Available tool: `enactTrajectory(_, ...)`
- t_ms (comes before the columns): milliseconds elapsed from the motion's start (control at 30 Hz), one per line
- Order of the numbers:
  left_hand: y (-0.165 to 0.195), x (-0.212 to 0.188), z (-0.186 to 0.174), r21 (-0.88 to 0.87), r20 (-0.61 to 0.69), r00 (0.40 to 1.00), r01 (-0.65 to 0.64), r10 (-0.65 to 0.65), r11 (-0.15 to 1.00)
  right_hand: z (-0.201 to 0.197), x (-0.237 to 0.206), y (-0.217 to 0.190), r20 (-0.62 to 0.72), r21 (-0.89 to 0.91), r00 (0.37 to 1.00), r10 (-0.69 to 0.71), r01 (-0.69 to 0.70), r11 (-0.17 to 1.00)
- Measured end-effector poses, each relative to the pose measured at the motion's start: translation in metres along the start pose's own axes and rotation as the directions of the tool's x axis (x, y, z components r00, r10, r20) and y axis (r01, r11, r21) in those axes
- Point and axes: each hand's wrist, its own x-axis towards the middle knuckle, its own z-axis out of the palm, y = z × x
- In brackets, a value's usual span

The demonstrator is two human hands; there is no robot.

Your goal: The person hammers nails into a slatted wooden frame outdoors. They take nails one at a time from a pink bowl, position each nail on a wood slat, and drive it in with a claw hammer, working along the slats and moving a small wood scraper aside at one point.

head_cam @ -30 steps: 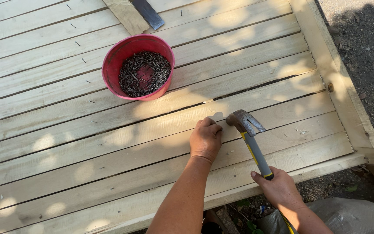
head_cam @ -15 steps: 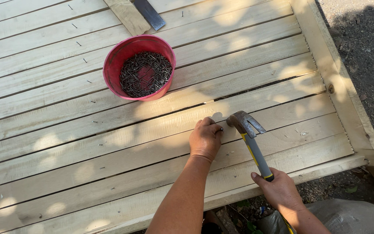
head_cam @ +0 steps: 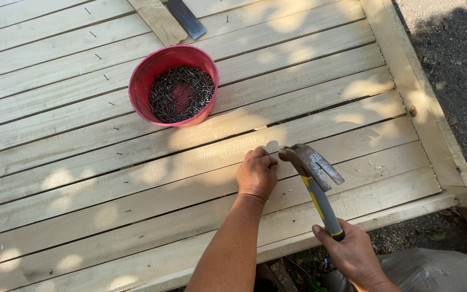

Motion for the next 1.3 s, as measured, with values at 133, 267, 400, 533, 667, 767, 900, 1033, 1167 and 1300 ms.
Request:
enactTrajectory(133,-0.002,0.002,0.003,0.008,-0.02,1.0,-0.002,0.003,1.0,0.005,0.0,-0.004,0.012,-0.091,1.0,0.018,-0.017,0.996)
enactTrajectory(267,-0.008,0.001,0.006,-0.007,-0.044,0.997,-0.061,0.061,0.998,0.003,0.0,-0.01,0.03,-0.103,0.997,0.075,-0.072,0.992)
enactTrajectory(400,-0.022,-0.005,0.004,-0.091,-0.1,0.994,-0.056,0.047,0.994,-0.001,-0.004,-0.01,0.006,-0.093,0.999,0.039,-0.039,0.995)
enactTrajectory(533,-0.021,-0.004,0.007,-0.041,-0.083,0.992,0.09,-0.093,0.995,-0.004,-0.009,-0.002,-0.029,-0.056,0.992,-0.122,0.12,0.991)
enactTrajectory(667,-0.017,0.002,0.007,-0.05,-0.043,0.991,0.124,-0.126,0.991,0.0,-0.005,-0.002,-0.031,-0.074,0.981,-0.192,0.189,0.979)
enactTrajectory(767,-0.017,0.005,0.003,-0.037,0.007,0.986,0.168,-0.168,0.985,0.003,0.005,-0.009,0.027,-0.221,0.999,0.017,-0.011,0.975)
enactTrajectory(900,-0.016,0.002,-0.002,-0.018,0.025,0.985,0.173,-0.173,0.985,0.005,0.002,-0.003,-0.001,-0.09,0.999,-0.041,0.041,0.995)
enactTrajectory(1033,-0.013,0.002,-0.002,-0.046,0.027,0.983,0.183,-0.182,0.982,0.007,-0.002,0.005,-0.052,-0.044,0.982,-0.18,0.178,0.983)
enactTrajectory(1167,-0.016,0.005,-0.002,-0.033,0.043,0.982,0.186,-0.185,0.982,0.008,0.009,-0.004,0.006,-0.238,0.998,0.061,-0.058,0.97)
enactTrajectory(1300,-0.021,0.006,0.001,-0.02,0.015,0.988,0.155,-0.155,0.988,0.004,0.006,-0.004,0.018,-0.089,1.0,-0.025,0.026,0.996)
